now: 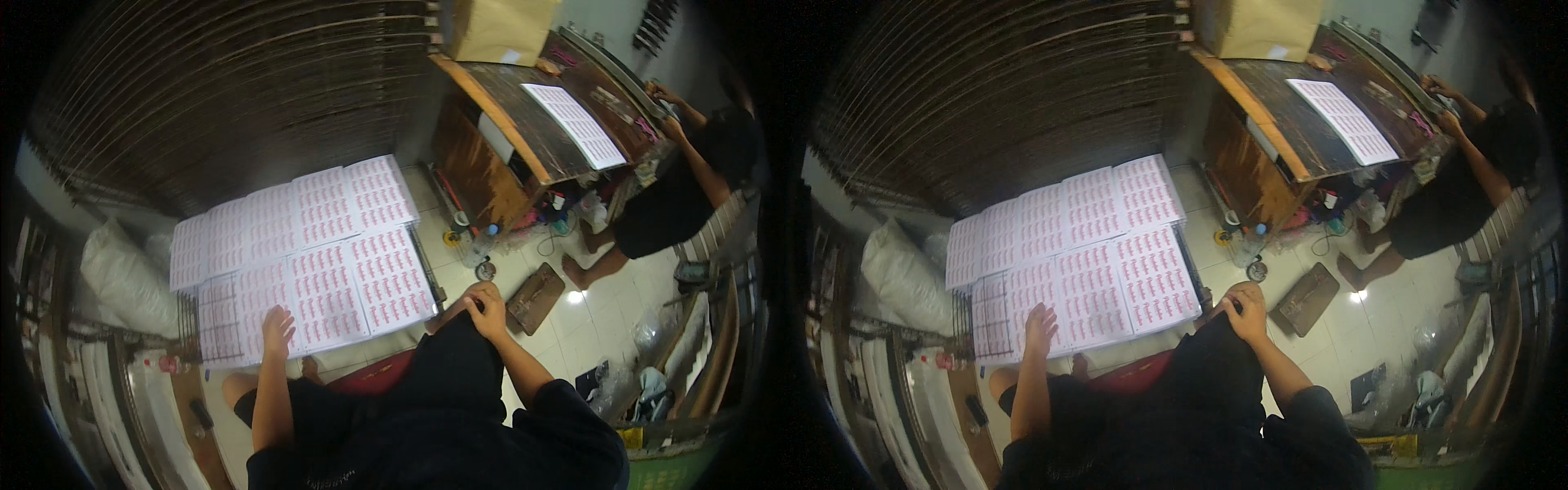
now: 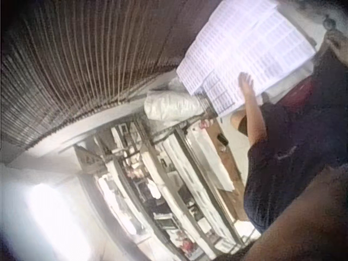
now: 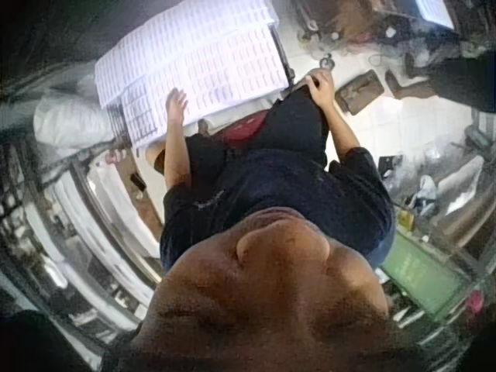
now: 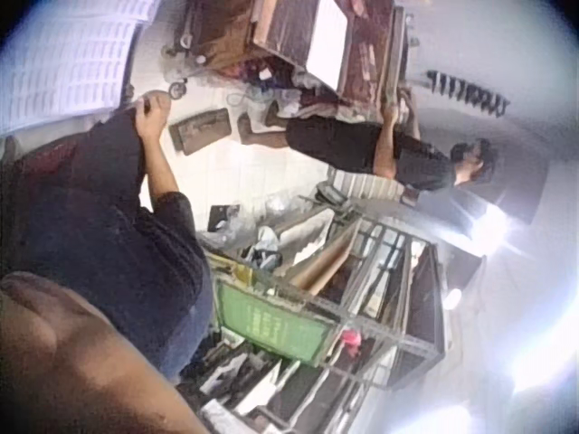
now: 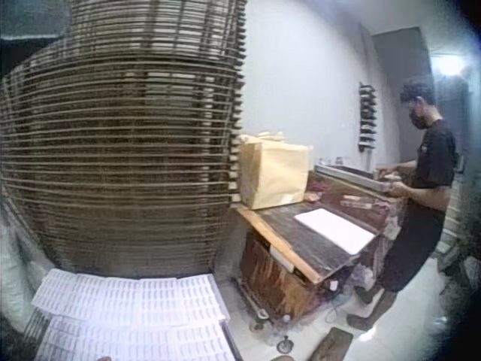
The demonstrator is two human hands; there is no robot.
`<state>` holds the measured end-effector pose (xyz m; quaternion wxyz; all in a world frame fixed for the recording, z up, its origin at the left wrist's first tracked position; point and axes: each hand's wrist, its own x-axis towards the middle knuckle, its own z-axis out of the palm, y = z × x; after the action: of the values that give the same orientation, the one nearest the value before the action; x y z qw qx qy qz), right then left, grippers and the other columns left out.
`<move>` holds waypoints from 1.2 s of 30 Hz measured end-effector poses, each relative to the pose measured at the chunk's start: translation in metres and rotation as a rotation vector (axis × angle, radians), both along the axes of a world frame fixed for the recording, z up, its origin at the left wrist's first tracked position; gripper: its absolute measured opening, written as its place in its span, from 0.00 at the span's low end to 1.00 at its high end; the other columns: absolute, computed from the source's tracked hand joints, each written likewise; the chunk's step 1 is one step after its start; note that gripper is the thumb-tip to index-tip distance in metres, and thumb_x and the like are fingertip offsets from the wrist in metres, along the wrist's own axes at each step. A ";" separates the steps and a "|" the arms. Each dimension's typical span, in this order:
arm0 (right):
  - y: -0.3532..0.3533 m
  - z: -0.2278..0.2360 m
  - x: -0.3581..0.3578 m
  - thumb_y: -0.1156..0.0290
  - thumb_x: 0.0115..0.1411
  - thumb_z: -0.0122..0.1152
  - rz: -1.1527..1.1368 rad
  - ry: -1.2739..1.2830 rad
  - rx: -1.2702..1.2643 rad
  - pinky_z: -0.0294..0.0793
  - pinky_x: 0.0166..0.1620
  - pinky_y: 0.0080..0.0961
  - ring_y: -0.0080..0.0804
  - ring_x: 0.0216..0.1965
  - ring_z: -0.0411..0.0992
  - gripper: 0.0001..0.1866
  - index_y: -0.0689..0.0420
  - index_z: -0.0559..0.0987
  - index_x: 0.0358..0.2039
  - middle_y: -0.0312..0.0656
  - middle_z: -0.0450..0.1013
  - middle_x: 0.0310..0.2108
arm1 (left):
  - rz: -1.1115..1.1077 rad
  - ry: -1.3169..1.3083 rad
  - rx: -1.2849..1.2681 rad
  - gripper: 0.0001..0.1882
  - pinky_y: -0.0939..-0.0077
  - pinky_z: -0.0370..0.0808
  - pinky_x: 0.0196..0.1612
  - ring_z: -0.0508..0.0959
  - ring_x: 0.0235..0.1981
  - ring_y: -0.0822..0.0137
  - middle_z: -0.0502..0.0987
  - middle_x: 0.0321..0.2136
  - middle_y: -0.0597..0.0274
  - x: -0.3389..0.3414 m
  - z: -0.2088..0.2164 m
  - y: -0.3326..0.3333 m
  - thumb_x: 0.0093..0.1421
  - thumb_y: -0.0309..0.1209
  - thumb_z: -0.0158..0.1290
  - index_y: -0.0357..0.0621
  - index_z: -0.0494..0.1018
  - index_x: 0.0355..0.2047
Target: The person repeatedly picks up sheets of printed paper from a drying rack and hands them to a coworker across a table. The coworker stacks the sheets. The camera wearer continues this repetitive transfer of paper sheets throughout the clip.
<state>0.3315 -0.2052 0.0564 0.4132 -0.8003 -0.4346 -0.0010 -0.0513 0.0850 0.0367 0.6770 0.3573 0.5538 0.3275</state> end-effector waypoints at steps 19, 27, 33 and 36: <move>-0.003 -0.006 0.010 0.66 0.53 0.61 -0.152 0.353 0.144 0.70 0.44 0.29 0.36 0.39 0.71 0.16 0.61 0.77 0.40 0.46 0.74 0.34 | -0.722 0.445 0.344 0.29 0.71 0.75 0.37 0.77 0.36 0.62 0.76 0.36 0.50 0.032 -0.049 -0.085 0.52 0.35 0.60 0.40 0.65 0.53; 0.002 0.121 0.156 0.62 0.59 0.56 -0.247 0.566 0.883 0.68 0.33 0.21 0.21 0.31 0.70 0.20 0.58 0.68 0.48 0.34 0.71 0.30 | -0.673 0.417 0.334 0.27 0.72 0.75 0.36 0.77 0.35 0.64 0.76 0.35 0.52 0.028 -0.048 -0.083 0.52 0.33 0.60 0.40 0.67 0.51; -0.031 0.223 0.271 0.38 0.55 0.50 -0.259 0.941 1.328 0.58 0.59 0.45 0.50 0.59 0.57 0.50 0.60 0.42 0.63 0.58 0.53 0.59 | -0.606 0.449 0.411 0.24 0.74 0.74 0.35 0.77 0.33 0.66 0.77 0.32 0.55 0.038 -0.039 -0.084 0.52 0.35 0.60 0.39 0.70 0.48; -0.030 0.245 0.287 0.37 0.53 0.52 -0.176 1.017 1.467 0.53 0.62 0.48 0.55 0.62 0.50 0.56 0.59 0.34 0.64 0.59 0.42 0.64 | -0.593 0.455 0.408 0.24 0.74 0.74 0.35 0.77 0.32 0.67 0.77 0.31 0.55 0.035 -0.044 -0.086 0.52 0.35 0.60 0.39 0.70 0.48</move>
<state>0.6188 -0.2349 0.3016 0.9617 -0.2692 -0.0264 0.0446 -0.0159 -0.0005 -0.0070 0.5179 0.6908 0.4862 0.1345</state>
